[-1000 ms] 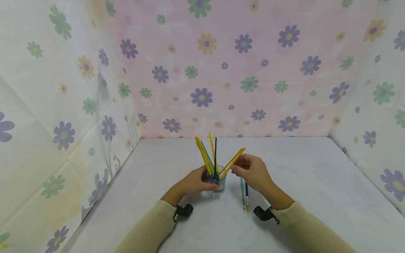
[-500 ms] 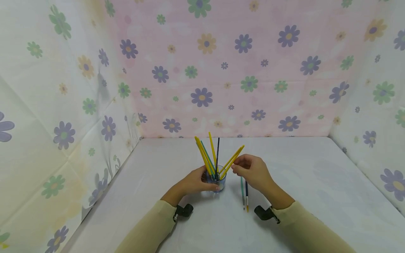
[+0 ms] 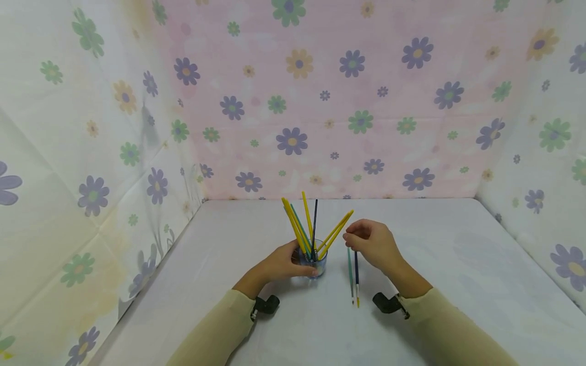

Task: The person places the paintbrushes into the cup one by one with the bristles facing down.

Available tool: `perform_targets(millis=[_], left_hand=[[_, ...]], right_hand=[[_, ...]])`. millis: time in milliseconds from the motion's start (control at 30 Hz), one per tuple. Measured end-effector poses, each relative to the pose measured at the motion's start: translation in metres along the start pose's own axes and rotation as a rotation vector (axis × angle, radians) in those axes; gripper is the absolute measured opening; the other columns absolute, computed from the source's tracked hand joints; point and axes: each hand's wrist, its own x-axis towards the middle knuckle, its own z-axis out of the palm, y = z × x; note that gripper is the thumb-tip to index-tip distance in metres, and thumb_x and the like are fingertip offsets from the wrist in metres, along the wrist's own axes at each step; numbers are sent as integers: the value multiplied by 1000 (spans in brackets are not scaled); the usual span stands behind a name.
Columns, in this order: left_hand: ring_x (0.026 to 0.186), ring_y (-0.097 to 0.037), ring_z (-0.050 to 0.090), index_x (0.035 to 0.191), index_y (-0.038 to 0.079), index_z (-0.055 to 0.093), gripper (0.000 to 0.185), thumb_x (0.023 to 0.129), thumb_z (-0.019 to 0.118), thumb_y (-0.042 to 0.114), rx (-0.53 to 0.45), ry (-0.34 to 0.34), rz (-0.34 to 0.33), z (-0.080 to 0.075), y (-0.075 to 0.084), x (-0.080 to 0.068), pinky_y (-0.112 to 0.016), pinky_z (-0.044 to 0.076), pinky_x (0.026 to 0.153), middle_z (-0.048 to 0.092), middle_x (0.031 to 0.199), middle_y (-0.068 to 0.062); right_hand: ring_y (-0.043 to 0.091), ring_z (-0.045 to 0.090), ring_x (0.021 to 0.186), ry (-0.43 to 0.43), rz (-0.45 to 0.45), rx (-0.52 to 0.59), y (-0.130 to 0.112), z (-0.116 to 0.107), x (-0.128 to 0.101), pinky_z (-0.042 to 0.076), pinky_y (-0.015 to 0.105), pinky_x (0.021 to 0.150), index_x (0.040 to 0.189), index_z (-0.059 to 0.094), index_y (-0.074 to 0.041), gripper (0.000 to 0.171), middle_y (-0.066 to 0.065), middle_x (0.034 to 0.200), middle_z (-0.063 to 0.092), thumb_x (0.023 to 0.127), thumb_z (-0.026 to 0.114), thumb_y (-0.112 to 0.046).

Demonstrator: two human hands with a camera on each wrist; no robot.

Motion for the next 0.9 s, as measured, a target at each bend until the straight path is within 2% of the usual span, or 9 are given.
perform_targets(millis=[267, 567, 900], left_hand=[[104, -17, 61, 133, 27, 56, 71, 76, 88, 56, 5, -11, 17, 0, -2, 0, -39, 53, 94, 65, 117, 5], [106, -15, 62, 133, 29, 56, 70, 77, 88, 56, 0, -9, 21, 0, -1, -1, -39, 53, 96, 65, 118, 7], [106, -16, 63, 128, 28, 59, 68, 74, 89, 56, 13, -12, 7, -8, -3, -3, -40, 54, 96, 65, 116, 7]], right_hand=[[22, 71, 83, -7, 159, -72, 14, -12, 9, 62, 29, 72, 110, 69, -6, 26, 11, 100, 72, 94, 77, -26], [20, 68, 79, -85, 340, -99, 32, -15, 16, 61, 30, 70, 109, 70, -4, 27, 11, 96, 71, 92, 80, -23], [20, 67, 77, -155, 427, -181, 40, -16, 18, 59, 28, 66, 105, 72, -6, 32, 9, 93, 71, 87, 85, -28]])
